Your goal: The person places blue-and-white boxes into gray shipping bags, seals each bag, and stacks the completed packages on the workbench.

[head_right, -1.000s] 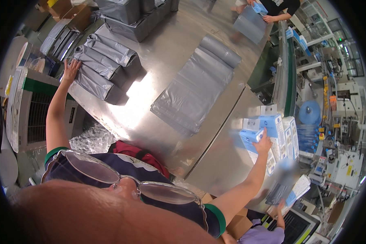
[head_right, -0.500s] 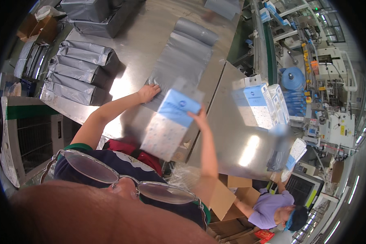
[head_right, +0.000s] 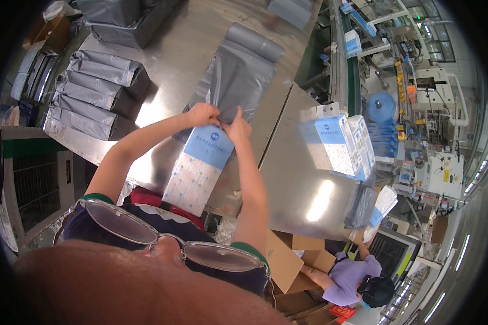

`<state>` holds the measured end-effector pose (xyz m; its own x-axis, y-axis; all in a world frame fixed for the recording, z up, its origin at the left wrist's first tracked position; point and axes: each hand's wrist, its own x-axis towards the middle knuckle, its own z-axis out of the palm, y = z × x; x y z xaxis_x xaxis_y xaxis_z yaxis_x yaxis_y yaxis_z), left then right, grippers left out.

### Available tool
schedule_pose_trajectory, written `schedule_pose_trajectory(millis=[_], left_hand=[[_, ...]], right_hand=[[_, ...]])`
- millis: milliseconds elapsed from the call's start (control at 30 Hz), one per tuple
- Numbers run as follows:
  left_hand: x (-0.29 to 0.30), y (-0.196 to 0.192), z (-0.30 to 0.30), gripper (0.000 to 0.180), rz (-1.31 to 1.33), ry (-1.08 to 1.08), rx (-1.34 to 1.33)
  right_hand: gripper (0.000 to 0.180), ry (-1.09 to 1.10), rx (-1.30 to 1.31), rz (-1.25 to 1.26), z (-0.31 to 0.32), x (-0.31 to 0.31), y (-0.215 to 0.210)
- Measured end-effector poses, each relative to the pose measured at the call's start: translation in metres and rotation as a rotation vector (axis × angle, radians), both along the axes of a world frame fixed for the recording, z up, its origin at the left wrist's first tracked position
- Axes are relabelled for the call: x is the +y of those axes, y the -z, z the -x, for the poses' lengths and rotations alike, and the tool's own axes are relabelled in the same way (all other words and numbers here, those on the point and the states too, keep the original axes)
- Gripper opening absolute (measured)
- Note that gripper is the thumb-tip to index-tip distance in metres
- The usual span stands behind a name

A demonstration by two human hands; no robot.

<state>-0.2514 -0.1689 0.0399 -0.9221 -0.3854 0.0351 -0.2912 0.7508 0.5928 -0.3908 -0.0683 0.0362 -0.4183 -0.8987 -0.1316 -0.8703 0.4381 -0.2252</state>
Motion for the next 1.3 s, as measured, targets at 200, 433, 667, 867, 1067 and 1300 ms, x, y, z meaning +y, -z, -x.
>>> schedule_pose_trajectory(millis=[200,433,667,867,1067,1300], left_hand=[[0.029,0.029,-0.039,0.014,0.293,-0.319,0.43],[0.045,0.057,-0.059,0.012,0.004,-0.65,-0.005],[0.143,0.077,-0.186,0.017,-0.071,0.187,-0.44],[0.113,0.056,-0.177,0.018,-0.276,-0.263,-0.089],[0.145,0.055,-0.196,0.017,-0.653,-0.509,-0.046],[0.131,0.042,-0.186,0.016,-1.079,-0.451,0.203]], right_hand=[[0.043,0.35,-0.269,0.595,-0.005,0.041,0.028],[0.024,0.254,-0.097,0.05,-0.021,0.067,0.035],[0.023,-0.258,-0.319,0.01,-0.095,0.218,0.073],[0.015,-0.128,-0.61,-0.341,-0.061,0.19,0.017],[0.019,-0.075,-0.592,-0.148,-0.116,0.173,-0.036],[0.01,-0.145,-0.901,0.439,-0.186,0.092,0.025]])
